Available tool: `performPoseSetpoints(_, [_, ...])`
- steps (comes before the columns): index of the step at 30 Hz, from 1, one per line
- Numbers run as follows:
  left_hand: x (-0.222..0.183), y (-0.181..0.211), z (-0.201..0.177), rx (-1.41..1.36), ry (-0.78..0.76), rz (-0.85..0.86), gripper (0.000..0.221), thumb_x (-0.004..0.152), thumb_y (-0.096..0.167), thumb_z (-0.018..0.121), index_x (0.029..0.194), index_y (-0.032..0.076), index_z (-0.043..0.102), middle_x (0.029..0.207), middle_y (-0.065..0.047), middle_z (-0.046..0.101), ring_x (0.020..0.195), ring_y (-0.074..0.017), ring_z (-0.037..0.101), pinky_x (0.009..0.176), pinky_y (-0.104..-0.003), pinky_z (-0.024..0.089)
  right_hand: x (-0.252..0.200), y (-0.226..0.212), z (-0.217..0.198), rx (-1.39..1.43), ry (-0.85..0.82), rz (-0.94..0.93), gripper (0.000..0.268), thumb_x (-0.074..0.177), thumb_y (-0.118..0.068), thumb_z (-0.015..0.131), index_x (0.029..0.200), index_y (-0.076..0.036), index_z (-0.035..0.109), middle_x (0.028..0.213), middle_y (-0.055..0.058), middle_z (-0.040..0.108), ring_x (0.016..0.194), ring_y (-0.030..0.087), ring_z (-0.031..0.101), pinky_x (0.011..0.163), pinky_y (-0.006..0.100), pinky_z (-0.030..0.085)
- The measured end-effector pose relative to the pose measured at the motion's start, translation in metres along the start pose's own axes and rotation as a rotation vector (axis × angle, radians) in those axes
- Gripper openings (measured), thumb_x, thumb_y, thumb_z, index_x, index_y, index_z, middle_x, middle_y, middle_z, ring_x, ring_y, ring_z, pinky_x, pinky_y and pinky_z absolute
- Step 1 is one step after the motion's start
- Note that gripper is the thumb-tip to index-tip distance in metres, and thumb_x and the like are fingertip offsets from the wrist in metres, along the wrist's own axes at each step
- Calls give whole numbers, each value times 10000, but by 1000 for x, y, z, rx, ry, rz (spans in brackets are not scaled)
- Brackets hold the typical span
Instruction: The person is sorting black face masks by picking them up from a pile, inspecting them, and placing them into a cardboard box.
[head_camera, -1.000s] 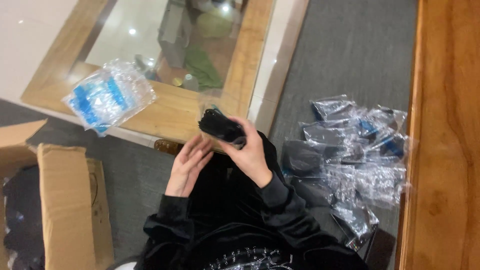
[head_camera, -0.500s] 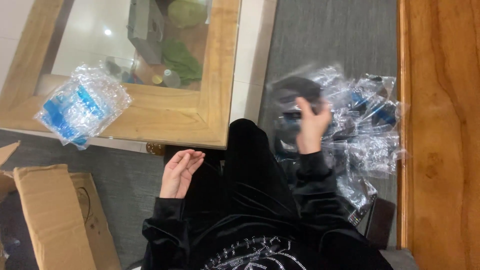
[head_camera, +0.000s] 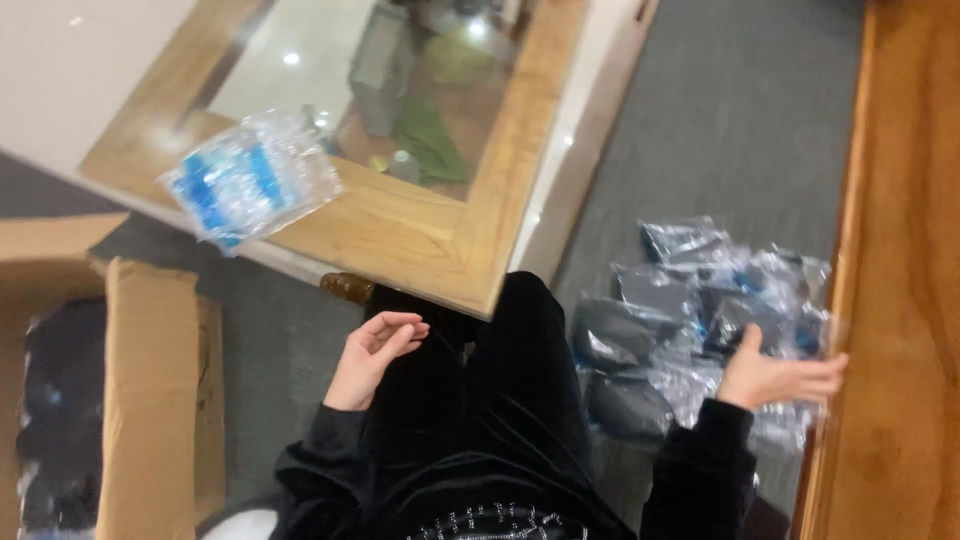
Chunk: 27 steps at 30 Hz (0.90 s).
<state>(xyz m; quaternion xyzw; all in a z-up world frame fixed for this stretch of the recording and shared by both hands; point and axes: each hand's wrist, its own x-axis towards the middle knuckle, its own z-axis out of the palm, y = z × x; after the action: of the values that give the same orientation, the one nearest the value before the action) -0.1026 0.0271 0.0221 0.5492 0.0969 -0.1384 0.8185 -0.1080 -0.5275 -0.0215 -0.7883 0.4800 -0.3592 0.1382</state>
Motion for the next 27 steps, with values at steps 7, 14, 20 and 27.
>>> performPoseSetpoints(7, [-102,111,-25,497,395,242,224,900,40,676,1111,23,749,1044,-66,789,882,-126,714,819,-240,561,-84,-126,-26,544,-240,-517,538,968,85,635,1429,19,364,1260,202,379,1004,284,511,699,350,472])
performPoseSetpoints(14, [-203,138,-151,1200,1070,505,183,1113,-70,687,1288,-117,712,1170,-208,710,976,-269,658,854,-352,527,-198,-196,-50,809,-1000,-476,178,982,-7,615,1145,-12,685,873,54,680,711,122,632,668,235,526])
performPoseSetpoints(20, [-233,136,-206,1853,1234,-61,440,1019,365,722,1334,63,781,1089,-149,791,925,-318,756,794,-401,592,-209,-174,-50,604,-981,-819,168,916,-30,672,1072,0,727,913,92,687,697,177,600,638,278,499])
performPoseSetpoints(27, [-181,159,-213,1569,1034,-551,600,932,509,621,1423,165,657,1246,-176,747,1101,-427,705,909,-555,553,-155,-53,-5,285,-781,-1085,442,940,-174,649,1339,15,627,1178,205,655,1061,362,584,1050,440,405])
